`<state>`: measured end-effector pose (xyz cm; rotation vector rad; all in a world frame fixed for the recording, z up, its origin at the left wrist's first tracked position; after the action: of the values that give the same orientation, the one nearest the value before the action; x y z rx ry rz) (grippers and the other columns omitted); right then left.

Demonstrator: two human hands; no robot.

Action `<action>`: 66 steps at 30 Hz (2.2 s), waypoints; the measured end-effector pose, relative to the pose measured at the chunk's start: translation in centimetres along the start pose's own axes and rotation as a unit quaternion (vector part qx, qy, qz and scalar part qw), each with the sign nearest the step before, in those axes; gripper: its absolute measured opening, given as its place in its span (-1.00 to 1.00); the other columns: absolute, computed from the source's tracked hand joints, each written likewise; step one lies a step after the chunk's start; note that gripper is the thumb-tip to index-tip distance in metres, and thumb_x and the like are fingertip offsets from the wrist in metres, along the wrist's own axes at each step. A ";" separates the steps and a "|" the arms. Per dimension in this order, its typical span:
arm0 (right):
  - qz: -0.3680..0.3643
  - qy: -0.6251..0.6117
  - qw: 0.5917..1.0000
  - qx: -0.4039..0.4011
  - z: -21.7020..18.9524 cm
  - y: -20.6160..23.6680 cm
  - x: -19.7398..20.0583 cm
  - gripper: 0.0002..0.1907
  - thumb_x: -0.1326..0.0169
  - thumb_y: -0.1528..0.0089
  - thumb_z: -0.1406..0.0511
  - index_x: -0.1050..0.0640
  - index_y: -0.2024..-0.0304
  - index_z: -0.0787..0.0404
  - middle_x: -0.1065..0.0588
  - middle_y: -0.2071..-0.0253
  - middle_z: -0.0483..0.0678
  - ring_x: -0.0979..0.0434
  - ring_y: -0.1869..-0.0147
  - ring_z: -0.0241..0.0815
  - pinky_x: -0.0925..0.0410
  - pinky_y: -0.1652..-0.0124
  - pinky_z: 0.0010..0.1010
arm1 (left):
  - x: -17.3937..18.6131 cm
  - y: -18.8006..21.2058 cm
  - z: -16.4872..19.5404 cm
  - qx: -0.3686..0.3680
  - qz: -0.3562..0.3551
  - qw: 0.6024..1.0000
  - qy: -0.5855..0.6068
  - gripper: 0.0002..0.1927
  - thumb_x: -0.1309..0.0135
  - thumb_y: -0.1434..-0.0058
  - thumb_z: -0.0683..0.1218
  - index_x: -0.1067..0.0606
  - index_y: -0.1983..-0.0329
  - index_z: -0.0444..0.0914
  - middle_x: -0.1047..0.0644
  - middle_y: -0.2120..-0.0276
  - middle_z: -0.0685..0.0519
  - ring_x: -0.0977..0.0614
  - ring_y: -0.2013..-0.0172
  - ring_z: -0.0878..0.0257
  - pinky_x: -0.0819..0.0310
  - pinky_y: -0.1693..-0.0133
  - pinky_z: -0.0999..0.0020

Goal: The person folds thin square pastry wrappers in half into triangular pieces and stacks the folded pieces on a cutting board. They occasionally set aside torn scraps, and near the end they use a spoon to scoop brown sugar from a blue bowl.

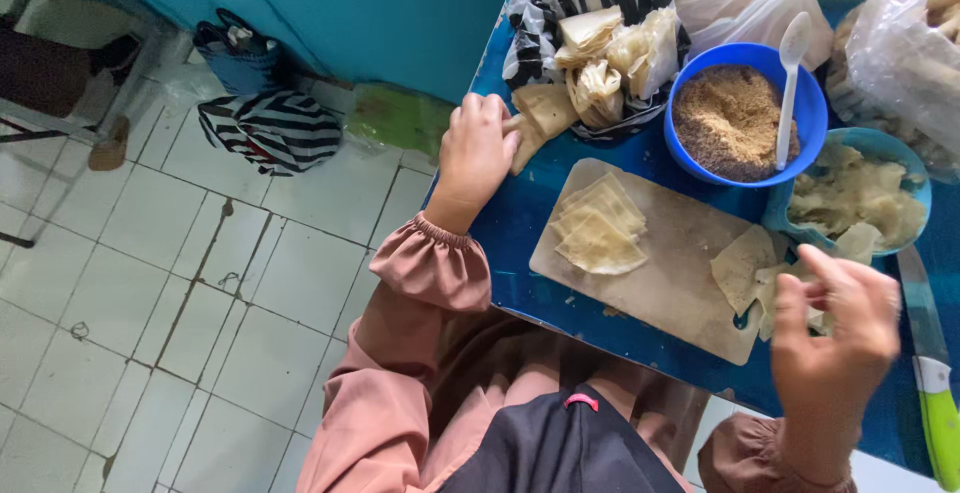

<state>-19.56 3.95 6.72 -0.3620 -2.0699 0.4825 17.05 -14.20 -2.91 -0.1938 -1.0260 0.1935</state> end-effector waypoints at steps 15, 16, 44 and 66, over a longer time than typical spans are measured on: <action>-0.090 -0.214 0.971 0.051 -11.3 -1.6 -6.6 -0.80 -0.20 -0.30 0.47 -0.62 0.02 0.23 -0.55 0.11 -0.01 -0.59 0.14 -0.24 -0.43 0.10 -0.46 | 0.5 5.9 0.3 0.102 -0.029 0.781 0.616 -0.72 -0.15 -0.37 -0.15 -0.43 -0.09 -0.32 -0.58 0.12 0.02 -0.59 0.14 0.27 -0.50 0.09 0.35; -0.100 -0.274 0.955 0.048 -12.3 -1.8 -7.6 -0.81 -0.19 -0.30 0.47 -0.61 0.03 0.23 -0.55 0.12 -0.03 -0.60 0.15 -0.26 -0.44 0.11 -0.48 | 0.3 7.2 1.3 0.103 -0.028 0.726 0.680 -0.73 -0.13 -0.42 -0.17 -0.41 -0.11 -0.31 -0.56 0.11 0.03 -0.57 0.14 0.31 -0.47 0.11 0.39; 0.007 -0.608 0.753 -0.252 0.3 2.1 -8.3 -0.92 -0.04 -0.43 0.39 -0.49 0.08 0.32 -0.46 0.16 -0.08 -0.45 0.14 -0.27 -0.35 0.03 -0.38 | -2.2 15.5 5.3 0.202 -0.126 0.549 0.801 -0.68 -0.04 -0.41 -0.15 -0.45 -0.19 -0.37 -0.58 0.01 0.03 -0.61 0.02 0.33 -0.51 -0.04 0.42; -0.185 -0.360 0.909 -0.093 -7.6 1.3 -7.0 -0.83 -0.20 -0.25 0.49 -0.57 0.10 0.34 -0.53 0.10 0.01 -0.56 0.04 -0.23 -0.42 0.03 -0.49 | -1.6 18.4 10.3 0.119 -0.264 0.631 0.720 -0.59 -0.13 -0.39 -0.28 -0.42 -0.30 -0.39 -0.59 -0.03 0.03 -0.62 -0.03 0.33 -0.53 -0.11 0.39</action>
<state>-9.42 3.53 4.51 0.1412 -2.8339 0.1892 6.13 3.84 -3.66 0.2188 0.6118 -0.3637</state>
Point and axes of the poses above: each hand's wrist, its own y-axis away from the middle knuckle, its own x-axis out of the back of the hand, z = x × y, the point moved 7 cm from there along -y, towards the middle knuckle
